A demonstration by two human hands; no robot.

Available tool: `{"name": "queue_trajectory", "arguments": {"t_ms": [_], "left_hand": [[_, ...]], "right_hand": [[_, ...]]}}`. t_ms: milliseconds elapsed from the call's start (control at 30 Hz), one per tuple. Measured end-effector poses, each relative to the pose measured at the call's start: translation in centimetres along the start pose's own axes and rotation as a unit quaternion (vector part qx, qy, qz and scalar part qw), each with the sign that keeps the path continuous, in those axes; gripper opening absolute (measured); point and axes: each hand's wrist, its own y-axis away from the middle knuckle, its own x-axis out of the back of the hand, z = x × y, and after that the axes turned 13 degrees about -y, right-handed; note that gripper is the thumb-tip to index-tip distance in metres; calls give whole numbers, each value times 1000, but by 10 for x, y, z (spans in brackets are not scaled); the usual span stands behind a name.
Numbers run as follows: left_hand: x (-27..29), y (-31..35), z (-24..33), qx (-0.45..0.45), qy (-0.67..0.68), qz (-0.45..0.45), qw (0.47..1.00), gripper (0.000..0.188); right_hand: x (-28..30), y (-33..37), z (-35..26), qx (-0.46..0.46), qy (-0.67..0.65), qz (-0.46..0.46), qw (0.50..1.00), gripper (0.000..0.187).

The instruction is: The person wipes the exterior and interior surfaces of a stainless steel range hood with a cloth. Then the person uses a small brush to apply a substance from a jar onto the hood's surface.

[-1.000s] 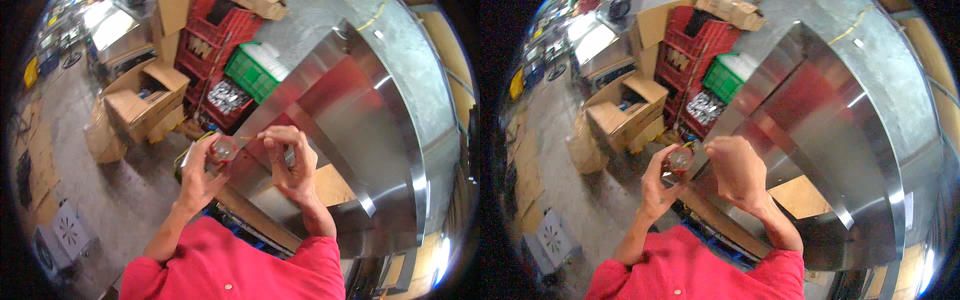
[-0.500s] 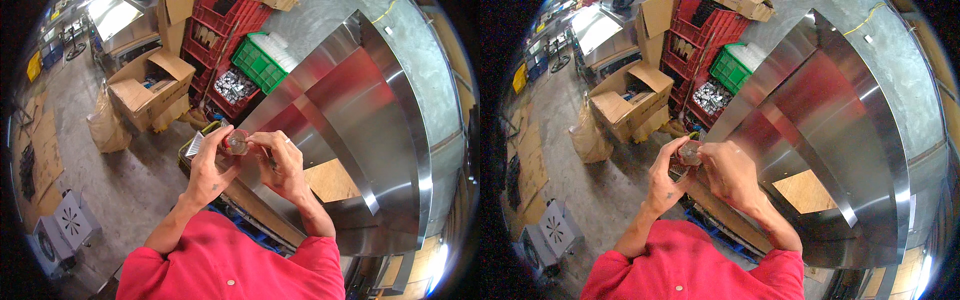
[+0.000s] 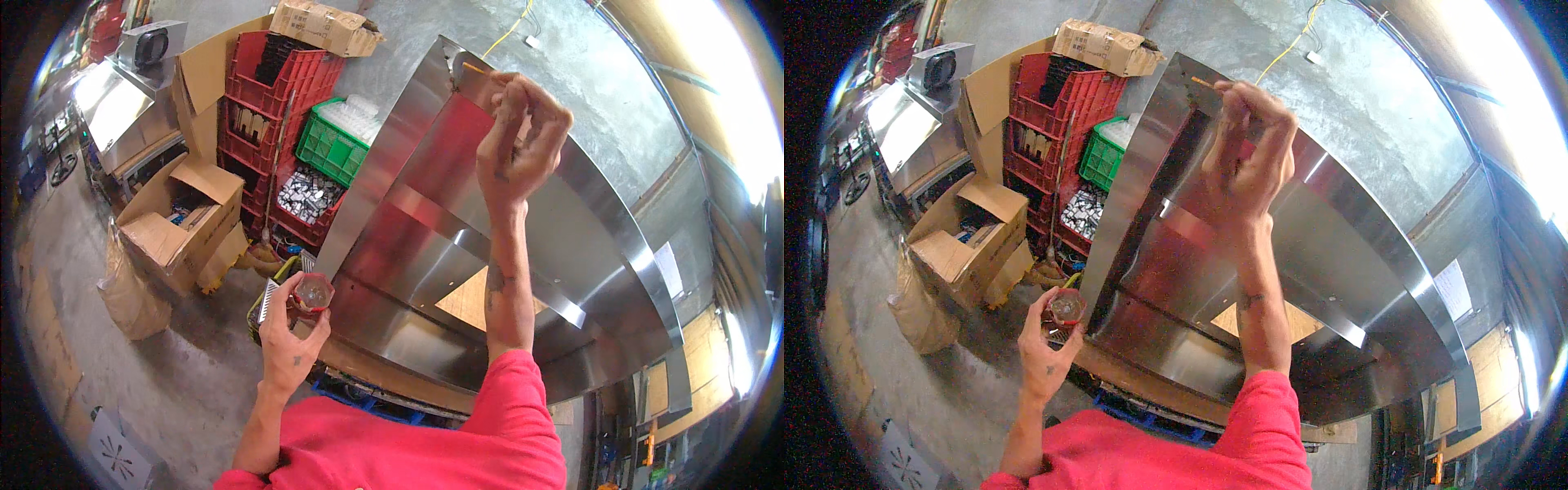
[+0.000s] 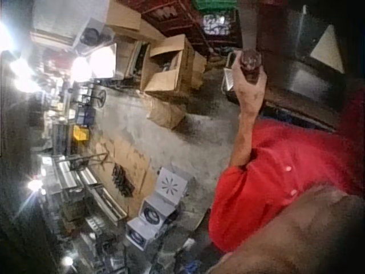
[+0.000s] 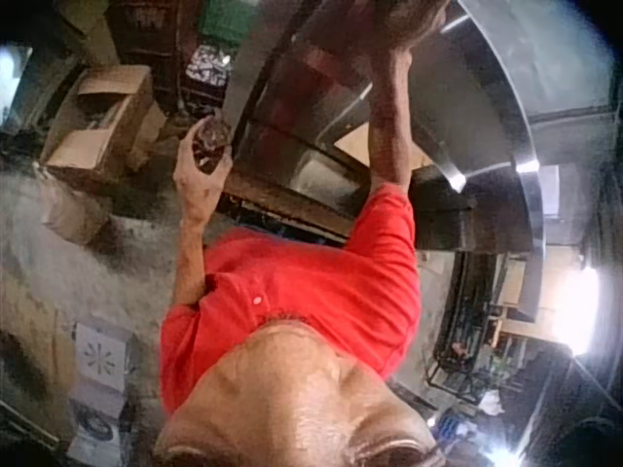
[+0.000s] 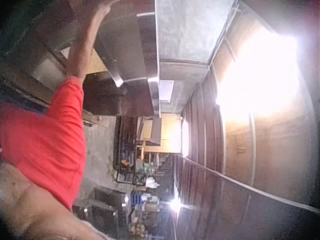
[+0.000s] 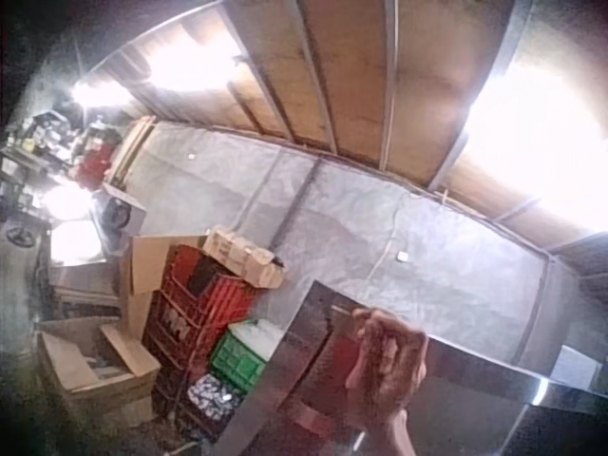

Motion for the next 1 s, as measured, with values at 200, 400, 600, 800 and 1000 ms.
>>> {"name": "queue_trajectory", "arguments": {"t_ms": [200,400,600,800,1000], "left_hand": [[0,5,-4,24,25,4,999,63],[3,6,-4,36,23,-5,999,64],[0,8,-7,28,36,-1,999,64],[1,8,-8,26,28,-3,999,64],[0,7,-11,21,11,-4,1000,65]], "right_hand": [[-6,1,18,-27,24,-40,999,11],[-6,0,11,-82,0,-40,996,13],[-5,1,19,-47,22,-52,997,14],[-5,0,16,-59,35,-59,996,15],[-3,1,17,-55,48,-62,995,15]]}}
